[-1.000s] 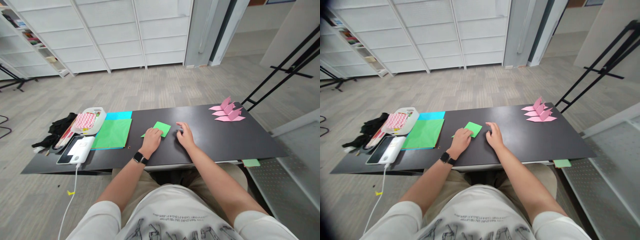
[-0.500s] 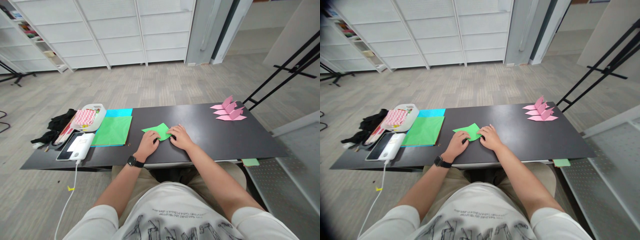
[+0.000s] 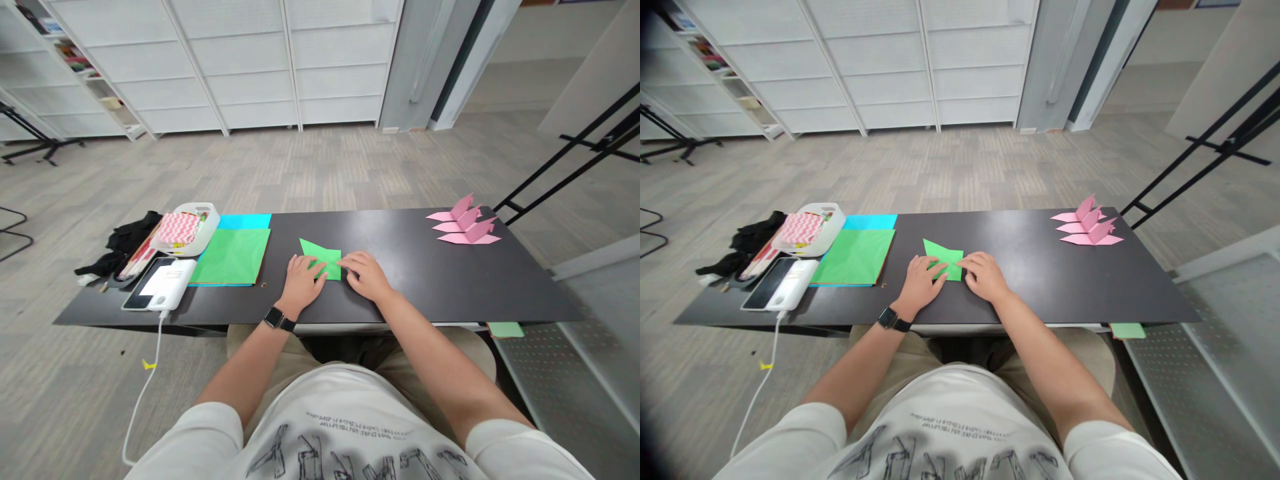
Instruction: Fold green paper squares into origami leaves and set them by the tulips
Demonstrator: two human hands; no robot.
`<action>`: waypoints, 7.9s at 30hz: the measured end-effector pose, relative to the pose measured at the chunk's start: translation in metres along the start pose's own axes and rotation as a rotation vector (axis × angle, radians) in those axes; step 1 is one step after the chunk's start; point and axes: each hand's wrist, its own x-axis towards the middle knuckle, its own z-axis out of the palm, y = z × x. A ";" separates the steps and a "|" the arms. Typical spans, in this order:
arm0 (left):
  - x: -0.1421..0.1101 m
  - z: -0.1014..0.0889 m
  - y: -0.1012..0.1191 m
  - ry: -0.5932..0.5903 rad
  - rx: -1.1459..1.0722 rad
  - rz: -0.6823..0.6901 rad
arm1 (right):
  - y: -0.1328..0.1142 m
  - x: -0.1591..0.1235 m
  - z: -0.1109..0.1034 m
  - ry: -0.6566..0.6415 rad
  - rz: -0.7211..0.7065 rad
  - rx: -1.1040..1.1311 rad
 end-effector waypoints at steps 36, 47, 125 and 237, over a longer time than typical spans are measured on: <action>0.001 0.000 -0.003 -0.038 -0.170 0.080 | 0.011 0.001 0.004 -0.019 0.147 -0.041; 0.003 -0.005 -0.002 -0.088 -0.253 0.121 | 0.008 0.001 0.003 -0.020 0.100 0.010; 0.003 -0.003 0.005 -0.149 -0.133 0.231 | 0.005 0.008 0.011 0.000 0.221 -0.241; 0.011 0.014 -0.014 0.038 -0.198 -0.148 | 0.006 0.010 -0.003 -0.190 -0.095 -0.036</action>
